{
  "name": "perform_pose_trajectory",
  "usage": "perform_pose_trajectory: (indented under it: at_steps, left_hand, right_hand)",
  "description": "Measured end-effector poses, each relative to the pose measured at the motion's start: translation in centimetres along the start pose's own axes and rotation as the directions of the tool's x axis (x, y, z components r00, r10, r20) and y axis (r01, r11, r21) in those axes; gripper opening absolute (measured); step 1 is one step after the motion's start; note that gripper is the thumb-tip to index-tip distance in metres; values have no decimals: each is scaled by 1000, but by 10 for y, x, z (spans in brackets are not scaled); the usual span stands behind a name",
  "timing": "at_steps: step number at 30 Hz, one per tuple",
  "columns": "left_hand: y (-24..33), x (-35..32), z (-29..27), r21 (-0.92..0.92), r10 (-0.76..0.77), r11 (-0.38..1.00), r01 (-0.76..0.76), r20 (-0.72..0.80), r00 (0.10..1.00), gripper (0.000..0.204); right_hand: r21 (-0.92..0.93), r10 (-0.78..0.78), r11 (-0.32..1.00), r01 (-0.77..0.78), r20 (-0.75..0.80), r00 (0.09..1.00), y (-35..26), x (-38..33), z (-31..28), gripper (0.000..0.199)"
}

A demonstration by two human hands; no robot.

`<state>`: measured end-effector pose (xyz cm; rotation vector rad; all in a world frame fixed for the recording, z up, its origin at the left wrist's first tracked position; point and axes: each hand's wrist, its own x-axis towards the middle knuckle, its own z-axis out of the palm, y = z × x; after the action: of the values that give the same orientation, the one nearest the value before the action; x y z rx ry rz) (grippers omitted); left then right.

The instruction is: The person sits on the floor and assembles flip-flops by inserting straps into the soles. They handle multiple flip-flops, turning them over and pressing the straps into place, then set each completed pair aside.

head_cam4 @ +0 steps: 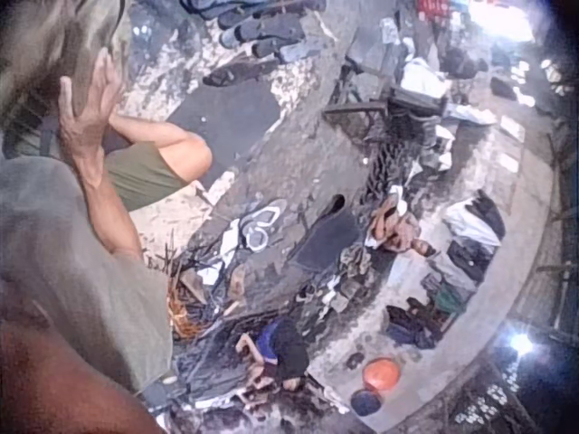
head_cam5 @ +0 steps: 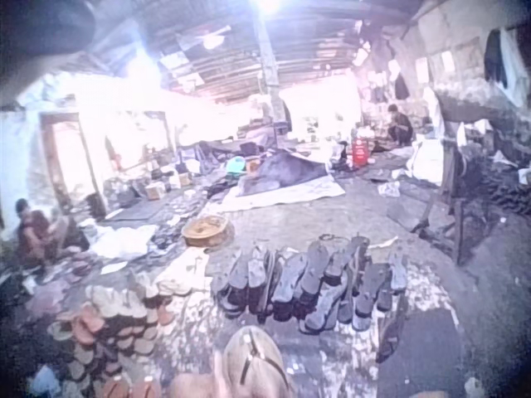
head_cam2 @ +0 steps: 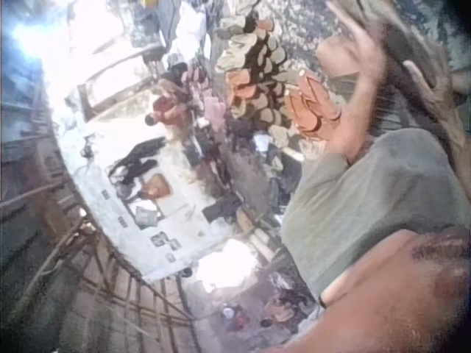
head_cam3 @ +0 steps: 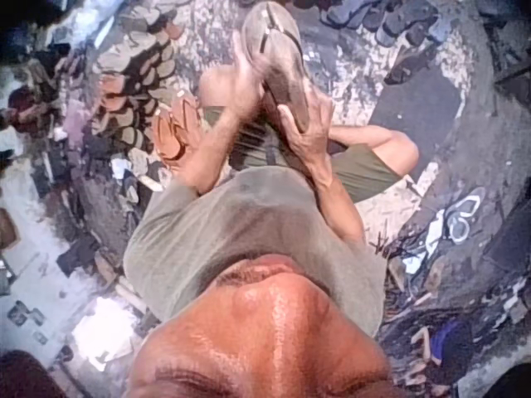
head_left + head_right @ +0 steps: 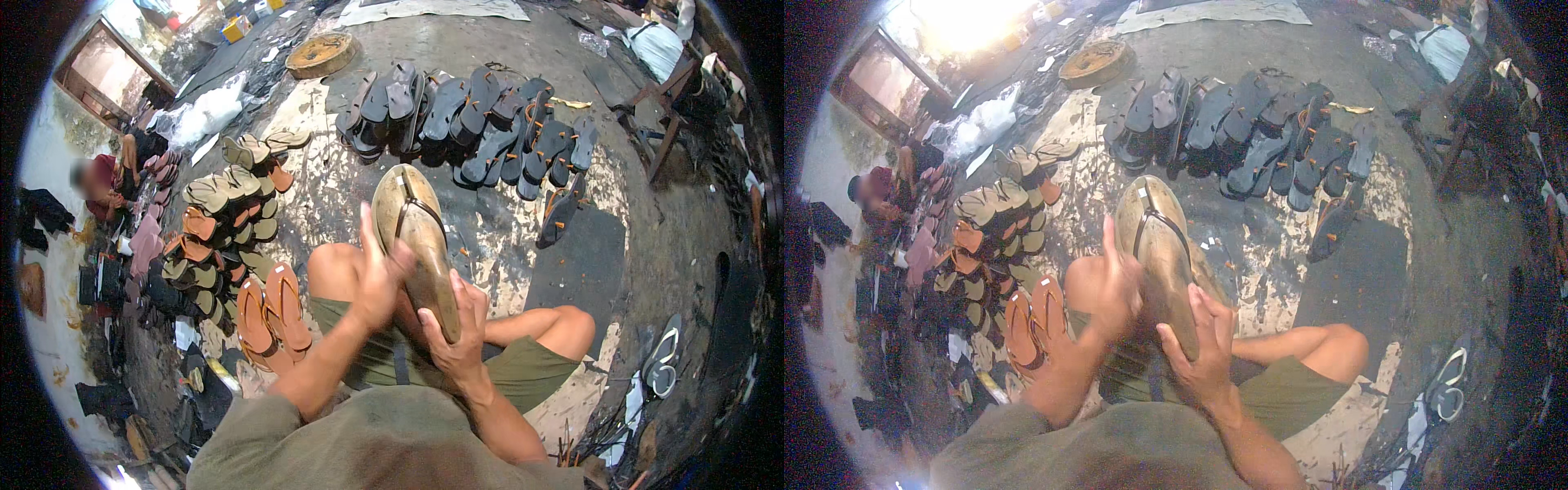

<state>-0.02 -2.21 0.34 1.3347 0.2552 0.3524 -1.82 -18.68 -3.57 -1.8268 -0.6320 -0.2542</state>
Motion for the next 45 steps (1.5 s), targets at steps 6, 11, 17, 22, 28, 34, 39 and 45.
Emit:
perform_pose_trajectory:
  at_steps: [6, 11, 17, 22, 28, 34, 39, 45]
  left_hand:
    - [-30, -24, -18, 140, -148, 977, 161, -99, 984, 97]
    - [-2, -55, -5, -110, -204, 970, 215, 109, 973, 75]
    - [22, -79, -6, -274, -351, 888, 370, 118, 929, 82]
    - [28, -119, -15, -494, -418, 775, 395, 70, 906, 91]
    - [45, -126, -19, -445, -441, 797, 408, 31, 897, 97]
    - [61, -112, -12, -182, -359, 904, 388, 171, 917, 97]
    - [87, -88, 2, 447, -204, 894, -13, 434, 878, 84]
    - [1, -123, -62, 34, -375, 924, 382, 280, 883, 55]
  right_hand:
    - [89, 25, 994, -57, 326, 945, 1, 18, -22, 87]
    - [170, 190, 954, -247, 298, 936, 2, 71, -24, 32]
    - [622, 467, 494, -608, 399, 789, 17, 34, -47, 29]
    - [390, 332, 110, -914, 853, 404, -11, -42, -40, 58]
    - [465, 530, -12, -885, 754, 388, -14, -120, -22, 44]
    - [461, 241, 529, -712, 723, 647, 24, -26, -62, 45]
    - [549, 346, 146, -823, 751, 562, 27, 39, -41, 97]
    - [688, 360, -66, -723, 692, 626, 17, 20, -22, 95]
